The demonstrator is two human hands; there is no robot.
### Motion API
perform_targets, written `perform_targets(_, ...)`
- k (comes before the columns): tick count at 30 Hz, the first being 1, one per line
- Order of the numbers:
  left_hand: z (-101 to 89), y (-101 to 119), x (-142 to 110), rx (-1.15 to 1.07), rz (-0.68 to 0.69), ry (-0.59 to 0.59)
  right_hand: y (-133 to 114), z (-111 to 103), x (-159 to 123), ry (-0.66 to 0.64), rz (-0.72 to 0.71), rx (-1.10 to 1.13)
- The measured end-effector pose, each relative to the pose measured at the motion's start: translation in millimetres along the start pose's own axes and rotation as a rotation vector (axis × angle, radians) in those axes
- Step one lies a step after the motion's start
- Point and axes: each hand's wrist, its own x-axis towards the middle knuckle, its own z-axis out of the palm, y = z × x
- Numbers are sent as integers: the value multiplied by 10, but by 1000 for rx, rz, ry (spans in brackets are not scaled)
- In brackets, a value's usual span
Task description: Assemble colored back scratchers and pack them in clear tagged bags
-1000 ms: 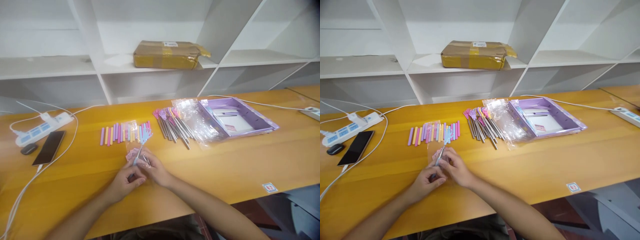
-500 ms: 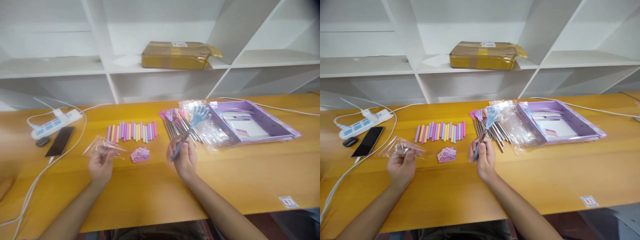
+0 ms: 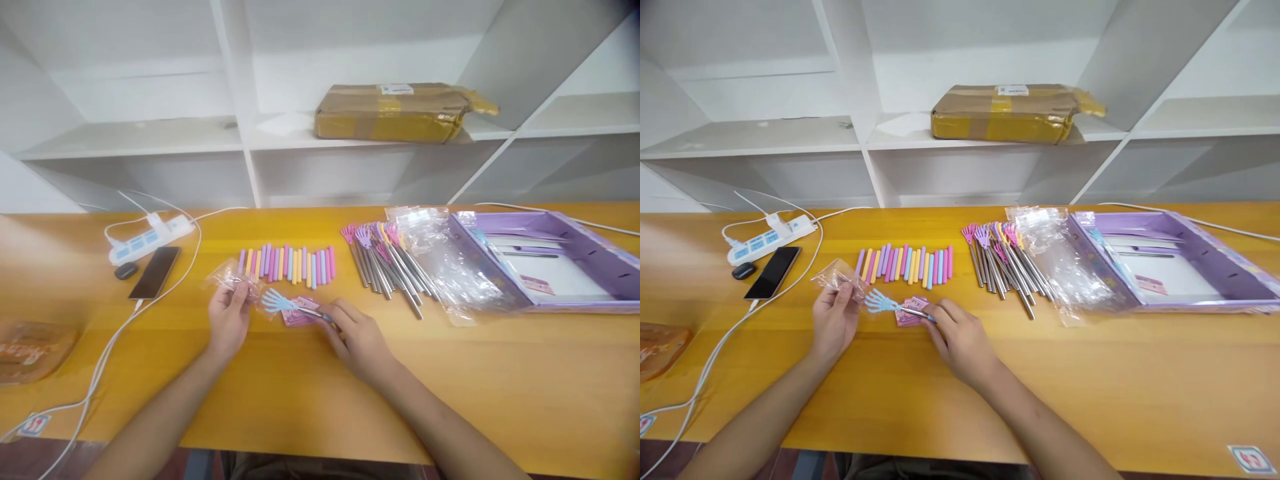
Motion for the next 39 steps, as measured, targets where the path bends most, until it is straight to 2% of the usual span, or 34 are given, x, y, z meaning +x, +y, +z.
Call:
perform_targets(4, 1, -11, -19, -12, -30, -28, -14, 20, 1, 5, 20, 3)
perform_targets(10, -3, -68, -84, -4, -165, -30, -26, 37, 4, 21, 65, 54)
perform_targets(19, -46, -141, -145, 54, -271, -156, 4, 30, -15, 42, 75, 129)
perform_targets(23, -98, -238, -233, 146, -255, -231, -28, -13, -17, -57, 102, 214)
perform_targets(25, -90, -248, -258, 144, -238, -232, -50, -29, -13, -90, 126, 258)
perform_targets(29, -22, -158, -203, 79, -186, -143, -96, -56, 8, -172, 237, 297)
perform_targets(33, -6, -66, -131, 28, -148, -100, -150, -70, 29, -214, 246, 382)
perform_targets(39, -150, -191, -207, 135, -155, -214, -209, -29, 20, -262, 289, 381)
